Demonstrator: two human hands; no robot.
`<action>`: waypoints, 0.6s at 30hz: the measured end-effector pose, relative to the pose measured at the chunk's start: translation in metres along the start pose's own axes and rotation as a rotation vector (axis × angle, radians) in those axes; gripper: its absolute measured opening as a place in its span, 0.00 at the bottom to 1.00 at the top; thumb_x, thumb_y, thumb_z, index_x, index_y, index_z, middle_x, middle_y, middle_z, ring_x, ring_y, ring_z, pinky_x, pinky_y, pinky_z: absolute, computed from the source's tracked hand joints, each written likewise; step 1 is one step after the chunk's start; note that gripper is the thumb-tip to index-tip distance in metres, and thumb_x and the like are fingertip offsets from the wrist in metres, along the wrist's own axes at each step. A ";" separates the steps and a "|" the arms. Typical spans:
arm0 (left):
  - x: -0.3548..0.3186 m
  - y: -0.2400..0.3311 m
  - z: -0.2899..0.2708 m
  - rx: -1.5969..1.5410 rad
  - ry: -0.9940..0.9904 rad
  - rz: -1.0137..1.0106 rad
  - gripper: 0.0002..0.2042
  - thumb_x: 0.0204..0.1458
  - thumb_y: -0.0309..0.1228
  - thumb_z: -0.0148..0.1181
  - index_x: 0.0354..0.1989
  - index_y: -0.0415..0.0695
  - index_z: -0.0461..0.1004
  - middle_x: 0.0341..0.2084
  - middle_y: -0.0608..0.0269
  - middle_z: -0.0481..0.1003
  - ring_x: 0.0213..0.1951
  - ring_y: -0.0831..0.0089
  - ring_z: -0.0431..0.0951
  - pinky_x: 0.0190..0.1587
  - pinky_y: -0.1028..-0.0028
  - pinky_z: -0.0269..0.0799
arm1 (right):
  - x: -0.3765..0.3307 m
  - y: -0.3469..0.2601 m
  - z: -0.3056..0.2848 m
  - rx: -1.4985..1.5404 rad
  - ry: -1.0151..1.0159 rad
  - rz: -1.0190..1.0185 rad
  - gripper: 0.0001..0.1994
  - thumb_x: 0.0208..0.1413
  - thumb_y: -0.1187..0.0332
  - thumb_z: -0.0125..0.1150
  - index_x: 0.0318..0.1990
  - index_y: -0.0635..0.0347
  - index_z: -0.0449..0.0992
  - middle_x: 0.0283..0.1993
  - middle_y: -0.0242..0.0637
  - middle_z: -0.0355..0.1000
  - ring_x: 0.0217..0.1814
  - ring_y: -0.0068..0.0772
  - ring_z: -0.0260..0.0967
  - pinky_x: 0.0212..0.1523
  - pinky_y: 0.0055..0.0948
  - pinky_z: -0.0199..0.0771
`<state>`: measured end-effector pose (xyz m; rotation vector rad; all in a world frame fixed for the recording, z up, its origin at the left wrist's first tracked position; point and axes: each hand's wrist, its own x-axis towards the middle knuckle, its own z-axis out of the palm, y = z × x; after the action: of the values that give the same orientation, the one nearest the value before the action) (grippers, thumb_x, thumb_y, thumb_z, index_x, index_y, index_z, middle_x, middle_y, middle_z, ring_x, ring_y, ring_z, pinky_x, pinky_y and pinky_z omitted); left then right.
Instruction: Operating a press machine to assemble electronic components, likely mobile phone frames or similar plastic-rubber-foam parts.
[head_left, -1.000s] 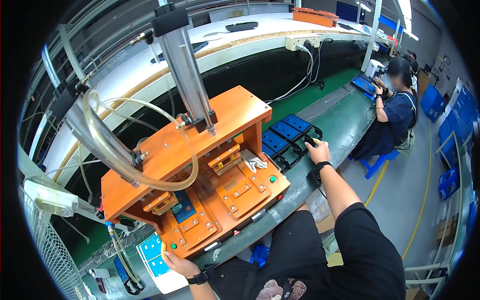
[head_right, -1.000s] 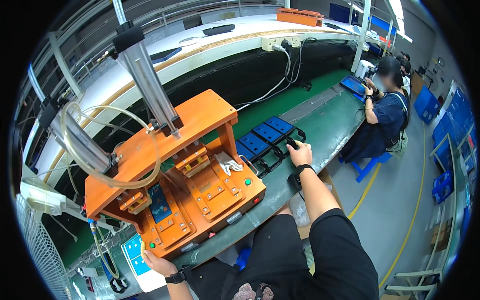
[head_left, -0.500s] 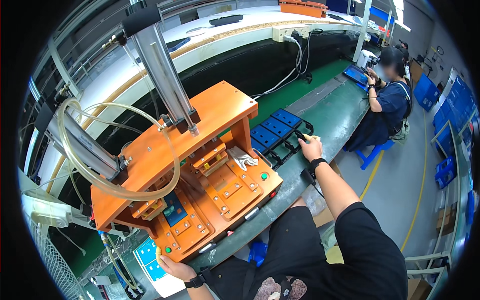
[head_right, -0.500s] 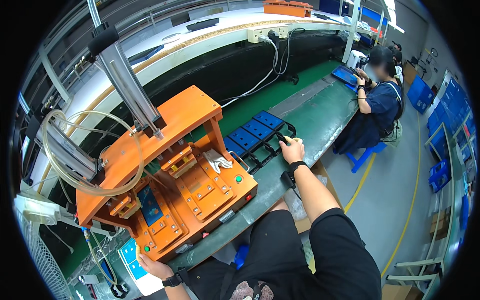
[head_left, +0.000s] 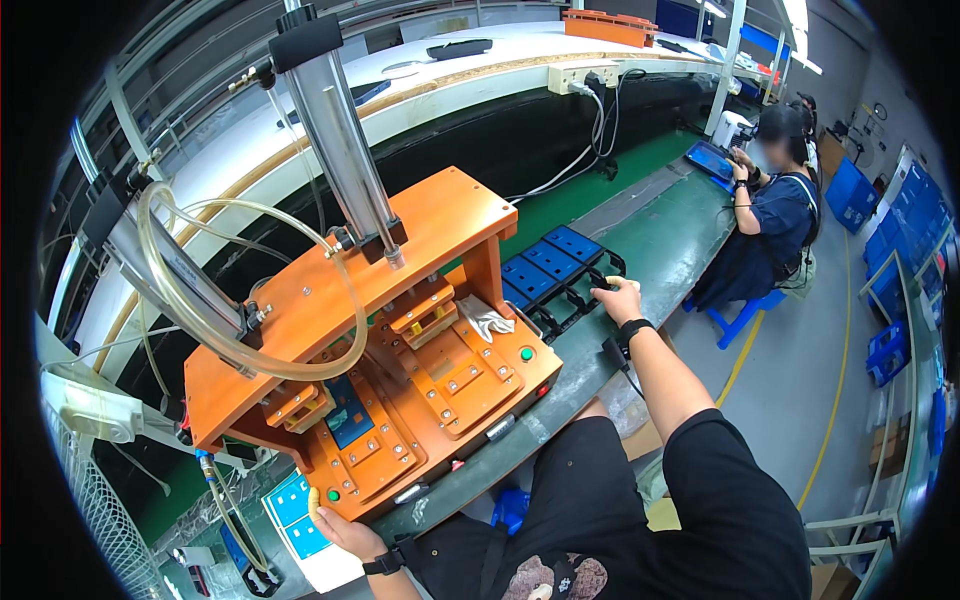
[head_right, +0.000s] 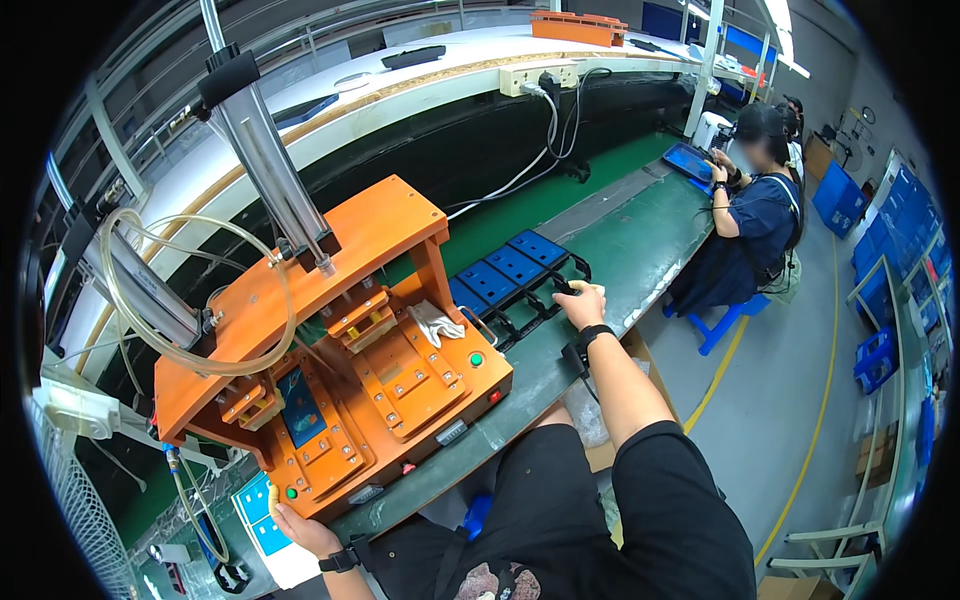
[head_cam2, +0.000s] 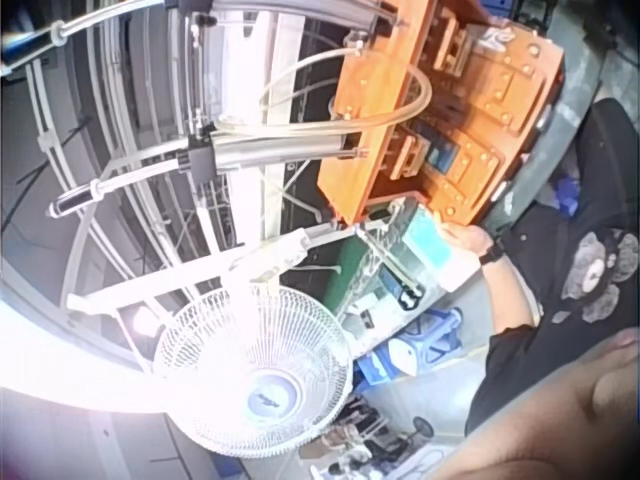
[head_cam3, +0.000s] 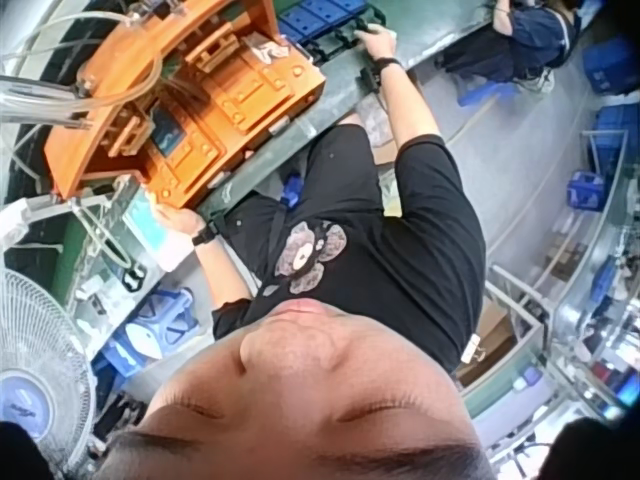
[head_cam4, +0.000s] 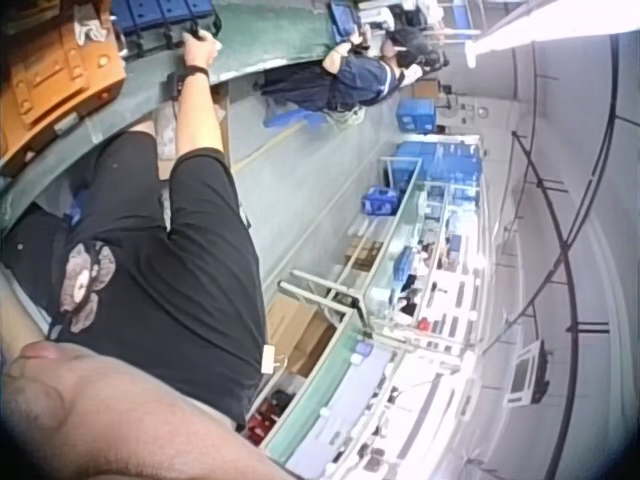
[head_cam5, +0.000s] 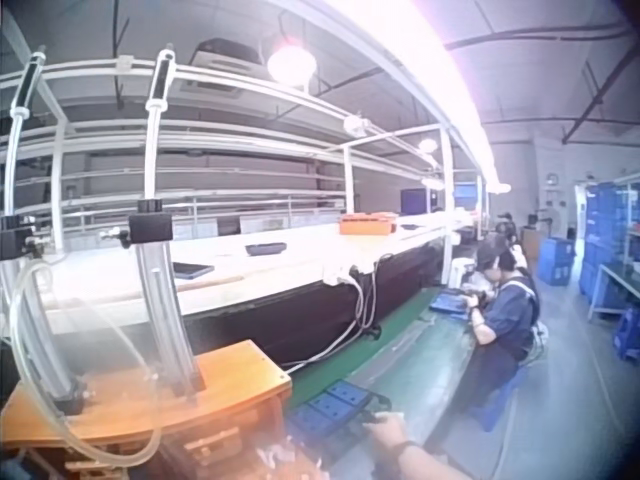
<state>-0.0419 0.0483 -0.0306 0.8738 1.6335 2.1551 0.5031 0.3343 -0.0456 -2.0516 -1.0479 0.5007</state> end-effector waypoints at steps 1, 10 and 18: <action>-0.001 0.003 0.002 0.017 -0.004 0.013 0.20 0.70 0.39 0.37 0.60 0.37 0.65 0.55 0.55 0.69 0.54 0.69 0.71 0.58 0.71 0.68 | -0.001 0.001 0.001 -0.013 0.030 -0.023 0.25 0.38 0.54 0.75 0.48 0.46 0.81 0.58 0.44 0.64 0.61 0.46 0.63 0.63 0.37 0.64; -0.001 0.006 0.004 0.012 -0.018 0.029 0.20 0.70 0.38 0.35 0.59 0.36 0.66 0.55 0.54 0.69 0.55 0.69 0.71 0.59 0.70 0.67 | 0.013 0.018 0.003 0.161 0.022 -0.077 0.22 0.39 0.58 0.75 0.44 0.55 0.82 0.54 0.48 0.66 0.59 0.47 0.65 0.61 0.34 0.65; -0.002 0.008 0.004 -0.014 -0.036 0.016 0.20 0.70 0.36 0.34 0.59 0.34 0.64 0.55 0.52 0.68 0.56 0.67 0.69 0.61 0.69 0.65 | 0.004 0.044 -0.010 0.491 0.128 -0.013 0.12 0.52 0.65 0.66 0.35 0.67 0.80 0.31 0.33 0.78 0.31 0.22 0.72 0.34 0.25 0.72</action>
<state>-0.0371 0.0479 -0.0232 0.9195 1.5970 2.1462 0.5344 0.3168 -0.0731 -1.6171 -0.7692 0.5496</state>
